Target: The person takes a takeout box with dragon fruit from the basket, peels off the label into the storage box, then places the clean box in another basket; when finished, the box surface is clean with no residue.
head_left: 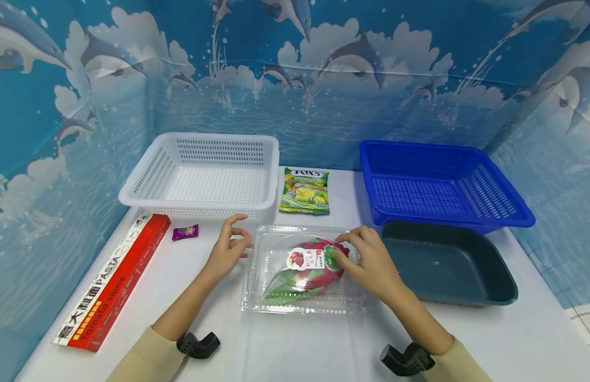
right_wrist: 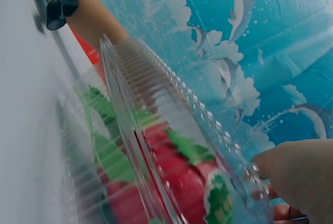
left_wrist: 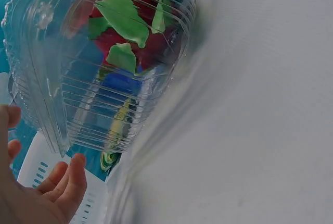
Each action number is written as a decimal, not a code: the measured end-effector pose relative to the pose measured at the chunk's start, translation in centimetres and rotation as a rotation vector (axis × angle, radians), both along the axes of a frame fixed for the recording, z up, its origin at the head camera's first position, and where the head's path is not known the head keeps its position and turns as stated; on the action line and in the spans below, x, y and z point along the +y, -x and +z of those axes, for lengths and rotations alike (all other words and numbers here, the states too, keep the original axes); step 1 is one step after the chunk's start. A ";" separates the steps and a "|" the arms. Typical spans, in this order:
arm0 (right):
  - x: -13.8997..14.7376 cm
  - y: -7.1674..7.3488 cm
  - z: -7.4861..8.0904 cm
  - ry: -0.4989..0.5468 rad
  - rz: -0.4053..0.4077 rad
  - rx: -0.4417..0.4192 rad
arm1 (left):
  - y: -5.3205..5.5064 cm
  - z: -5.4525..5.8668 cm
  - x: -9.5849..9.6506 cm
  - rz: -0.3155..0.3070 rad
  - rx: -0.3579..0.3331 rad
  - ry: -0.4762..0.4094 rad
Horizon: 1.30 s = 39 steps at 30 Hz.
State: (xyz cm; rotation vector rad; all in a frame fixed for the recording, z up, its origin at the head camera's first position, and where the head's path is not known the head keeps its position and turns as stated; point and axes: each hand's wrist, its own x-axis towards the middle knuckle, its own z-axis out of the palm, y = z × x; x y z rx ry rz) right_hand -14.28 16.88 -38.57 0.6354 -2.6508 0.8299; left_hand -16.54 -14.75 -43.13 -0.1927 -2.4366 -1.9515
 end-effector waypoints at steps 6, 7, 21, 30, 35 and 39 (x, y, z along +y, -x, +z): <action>-1.6 0.4 0.2 0.047 0.081 -0.006 | -0.8 -0.3 -0.2 -0.135 0.083 0.132; -1.9 0.4 0.2 0.045 0.082 -0.007 | -0.9 -0.3 -0.3 -0.150 0.099 0.143; -3.6 0.1 0.4 0.035 -0.022 -0.086 | -0.9 -1.2 -0.8 -0.321 0.089 0.018; -4.4 -0.3 0.4 0.106 -0.070 -0.129 | -0.7 -1.9 -0.8 -0.343 0.098 -0.074; -4.7 -0.6 0.4 0.113 -0.098 -0.091 | -0.8 -1.9 -0.8 -0.342 0.092 -0.088; -4.8 -0.6 0.5 0.097 -0.123 -0.108 | -0.8 -1.9 -0.8 -0.344 0.089 -0.104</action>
